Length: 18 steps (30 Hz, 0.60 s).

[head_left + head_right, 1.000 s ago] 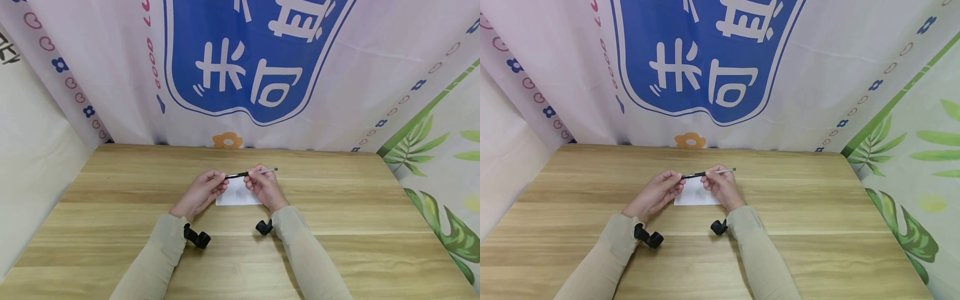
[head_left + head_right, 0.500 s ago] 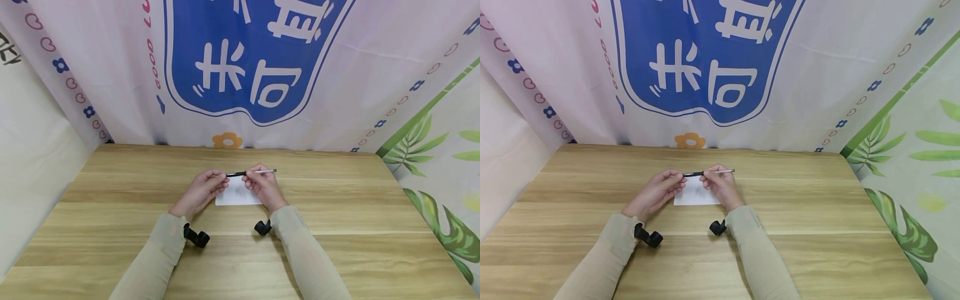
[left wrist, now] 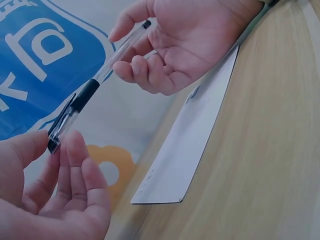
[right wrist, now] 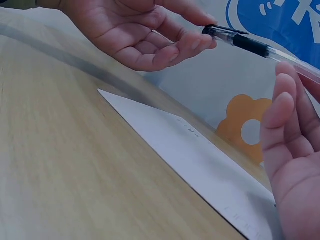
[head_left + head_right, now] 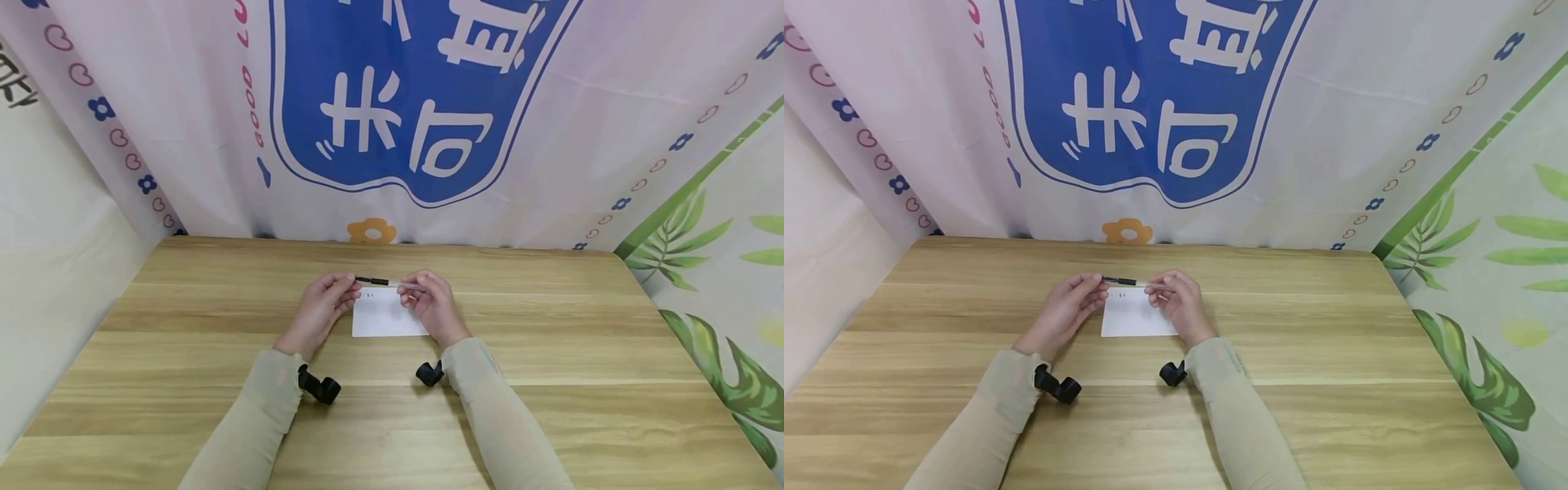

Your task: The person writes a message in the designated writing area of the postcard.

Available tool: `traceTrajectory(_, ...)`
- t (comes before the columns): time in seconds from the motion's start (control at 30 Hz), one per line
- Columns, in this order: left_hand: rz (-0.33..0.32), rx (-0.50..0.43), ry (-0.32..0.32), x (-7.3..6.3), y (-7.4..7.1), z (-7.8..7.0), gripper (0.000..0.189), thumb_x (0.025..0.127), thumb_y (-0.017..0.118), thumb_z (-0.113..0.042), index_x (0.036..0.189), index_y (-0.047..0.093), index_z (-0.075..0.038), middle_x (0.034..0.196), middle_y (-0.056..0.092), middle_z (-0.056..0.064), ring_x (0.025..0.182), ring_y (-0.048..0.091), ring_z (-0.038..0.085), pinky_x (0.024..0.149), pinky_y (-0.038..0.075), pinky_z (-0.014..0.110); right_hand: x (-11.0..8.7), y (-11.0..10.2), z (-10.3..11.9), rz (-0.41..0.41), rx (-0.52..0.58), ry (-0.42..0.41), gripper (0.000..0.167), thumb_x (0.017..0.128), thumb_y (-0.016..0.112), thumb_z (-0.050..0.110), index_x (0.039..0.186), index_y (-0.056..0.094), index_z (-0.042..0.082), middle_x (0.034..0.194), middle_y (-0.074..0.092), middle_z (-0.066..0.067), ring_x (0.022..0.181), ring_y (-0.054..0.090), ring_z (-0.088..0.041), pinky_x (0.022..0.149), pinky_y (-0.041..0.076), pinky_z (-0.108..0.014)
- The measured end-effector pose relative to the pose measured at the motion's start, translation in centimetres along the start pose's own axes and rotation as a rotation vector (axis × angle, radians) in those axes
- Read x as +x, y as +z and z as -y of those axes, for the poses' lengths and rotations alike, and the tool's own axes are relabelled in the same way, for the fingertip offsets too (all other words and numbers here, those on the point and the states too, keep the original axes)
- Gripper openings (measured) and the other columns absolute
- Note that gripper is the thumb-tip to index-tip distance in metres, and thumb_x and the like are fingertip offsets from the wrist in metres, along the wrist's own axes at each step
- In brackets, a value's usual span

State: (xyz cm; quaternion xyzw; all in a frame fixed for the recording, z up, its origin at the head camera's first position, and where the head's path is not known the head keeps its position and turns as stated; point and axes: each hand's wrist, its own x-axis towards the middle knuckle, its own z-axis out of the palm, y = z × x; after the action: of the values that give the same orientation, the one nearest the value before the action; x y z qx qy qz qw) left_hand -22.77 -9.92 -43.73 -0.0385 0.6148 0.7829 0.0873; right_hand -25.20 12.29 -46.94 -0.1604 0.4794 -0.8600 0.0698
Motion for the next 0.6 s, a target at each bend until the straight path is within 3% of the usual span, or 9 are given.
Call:
traceTrajectory(0.33, -0.078, -0.09, 0.043, 0.05, -0.32, -0.22, 0.023, 0.106, 0.056, -0.021, 0.114, 0.061, -0.001, 0.099, 0.068, 0.002, 0.095, 0.067, 0.013, 0.096, 0.054, 0.031, -0.23, -0.03, 0.17, 0.105, -0.046, 0.129, 0.037, 0.1, 0.036, 0.011, 0.093, 0.072, 0.009, 0.085, 0.074, -0.007, 0.07, 0.064, -0.012, 0.065, 0.055, -0.021)
traceTrajectory(0.6, -0.053, -0.069, 0.074, -0.05, -0.06, -0.24, 0.024, 0.105, 0.058, -0.019, 0.115, 0.061, 0.002, 0.1, 0.069, 0.004, 0.095, 0.067, 0.012, 0.094, 0.055, 0.028, -0.28, 0.3, -0.03, 0.117, -0.094, 0.224, 0.029, 0.1, 0.046, 0.002, 0.094, 0.073, 0.011, 0.082, 0.073, -0.005, 0.064, 0.063, -0.008, 0.06, 0.053, -0.018)
